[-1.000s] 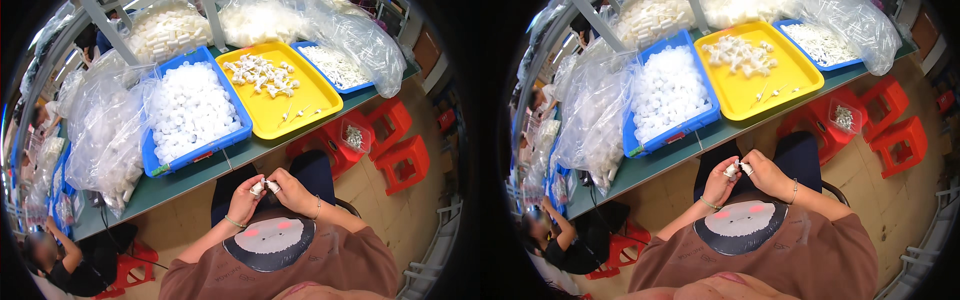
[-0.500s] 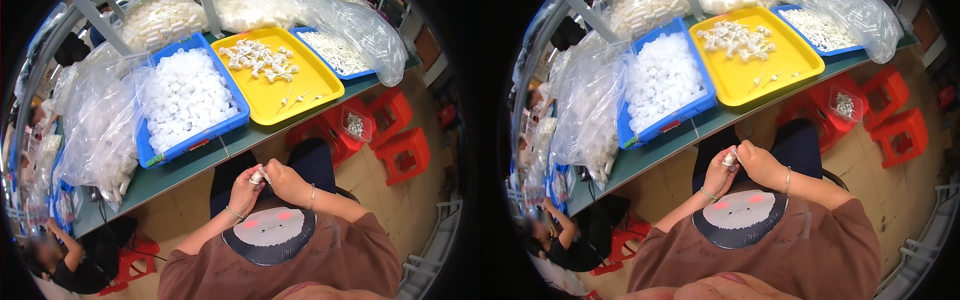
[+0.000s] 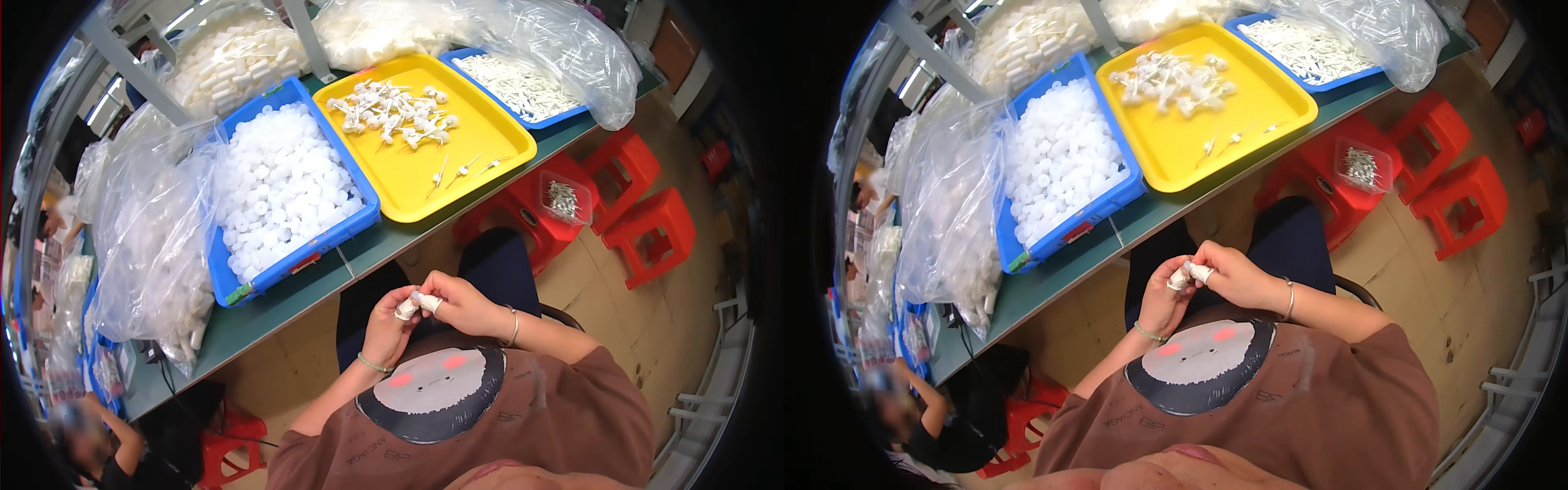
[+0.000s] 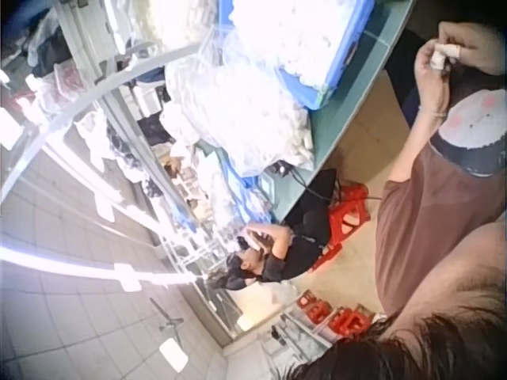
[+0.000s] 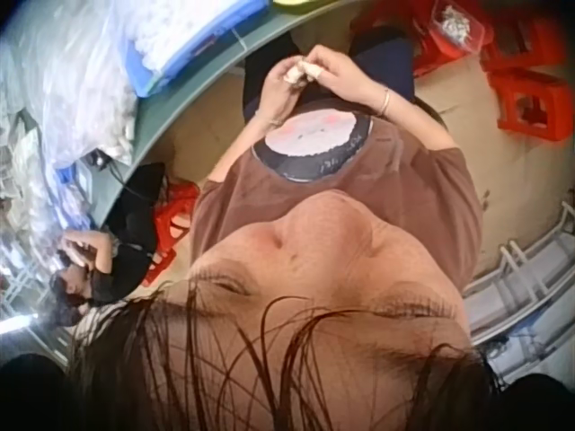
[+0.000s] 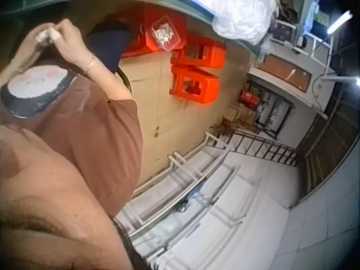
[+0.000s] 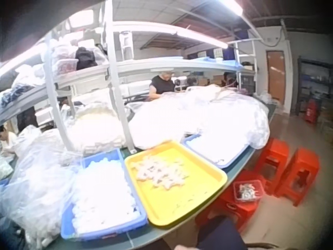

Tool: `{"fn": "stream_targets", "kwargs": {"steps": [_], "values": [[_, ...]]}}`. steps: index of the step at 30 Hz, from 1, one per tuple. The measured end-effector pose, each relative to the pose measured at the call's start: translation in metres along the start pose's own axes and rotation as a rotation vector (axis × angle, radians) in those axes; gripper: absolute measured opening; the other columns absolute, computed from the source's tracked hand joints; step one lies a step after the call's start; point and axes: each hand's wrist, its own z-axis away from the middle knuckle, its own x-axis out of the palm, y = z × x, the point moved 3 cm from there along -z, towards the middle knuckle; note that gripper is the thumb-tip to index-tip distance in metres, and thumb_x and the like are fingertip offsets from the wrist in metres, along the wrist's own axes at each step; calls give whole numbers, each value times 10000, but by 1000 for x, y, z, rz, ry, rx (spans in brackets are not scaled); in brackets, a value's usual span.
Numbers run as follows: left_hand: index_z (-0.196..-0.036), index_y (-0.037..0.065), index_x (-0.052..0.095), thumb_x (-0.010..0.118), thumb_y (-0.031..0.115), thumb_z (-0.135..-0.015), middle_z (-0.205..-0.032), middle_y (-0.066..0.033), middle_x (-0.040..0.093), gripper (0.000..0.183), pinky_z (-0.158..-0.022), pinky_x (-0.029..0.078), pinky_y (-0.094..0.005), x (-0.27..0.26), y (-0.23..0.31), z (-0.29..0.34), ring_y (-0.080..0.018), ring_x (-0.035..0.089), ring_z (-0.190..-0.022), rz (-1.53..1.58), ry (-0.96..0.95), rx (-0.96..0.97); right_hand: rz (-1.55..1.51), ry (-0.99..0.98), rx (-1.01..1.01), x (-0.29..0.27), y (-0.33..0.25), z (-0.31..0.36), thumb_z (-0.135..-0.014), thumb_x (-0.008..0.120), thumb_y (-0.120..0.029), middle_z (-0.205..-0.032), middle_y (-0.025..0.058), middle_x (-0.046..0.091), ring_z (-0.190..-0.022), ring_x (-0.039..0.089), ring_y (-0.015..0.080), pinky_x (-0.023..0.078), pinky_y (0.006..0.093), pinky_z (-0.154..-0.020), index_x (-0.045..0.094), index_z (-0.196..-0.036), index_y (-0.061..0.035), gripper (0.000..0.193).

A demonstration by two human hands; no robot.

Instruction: The person sits at a workstation and repeatedly picks up small white plastic components from a blue tray and a yellow tray. They insert a small metal pin into the plastic piece and place the assembled unit into a red bin. The process is repetitive and involves handling small parts by hand.

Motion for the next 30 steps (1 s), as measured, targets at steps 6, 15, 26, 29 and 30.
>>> {"fn": "stream_targets", "kwargs": {"steps": [6, 15, 26, 29, 30], "values": [[-1081, 101, 545, 597, 159, -918, -1079, -48, 584, 180, -616, 432, -200, 4, 9, 9, -91, 518, -802, 139, 17, 14, 937, 785, -561, -135, -131, -6, -839, 585, -112, -927, 156, 624, -881, 603, 312, 474, 368, -786, 621, -1002, -11, 195], [-1109, 109, 528, 595, 187, -922, -1072, -47, 587, 213, -623, 444, -203, 6, 8, 6, -95, 530, -807, 115, 59, -26, 1366, 618, -18, -295, -139, -81, -720, 678, -79, -779, 171, 669, -774, 651, 312, 509, 379, -741, 704, -821, -29, 116], [-1125, 120, 522, 591, 188, -922, -1114, -47, 580, 225, -708, 520, -215, -1, 13, 8, -114, 573, -878, 227, 63, 15, 779, 672, -501, -173, -151, -30, -794, 633, -74, -809, 107, 622, -717, 579, 226, 463, 306, -666, 649, -933, -21, 150], [-1120, 123, 524, 603, 195, -912, -1132, -32, 577, 234, -754, 539, -231, 0, 10, 4, -125, 592, -922, 296, 47, 36, 835, 350, -612, -76, -111, 5, -764, 646, -19, -827, 93, 615, -741, 590, 213, 471, 306, -672, 657, -923, -39, 160], [-1120, 125, 525, 611, 199, -907, -1135, -29, 577, 241, -769, 543, -235, 1, 10, 4, -127, 598, -948, 307, 41, 34, 809, 283, -607, -55, -92, 10, -753, 648, 1, -830, 87, 612, -747, 593, 207, 473, 306, -674, 659, -916, -43, 169]]}}
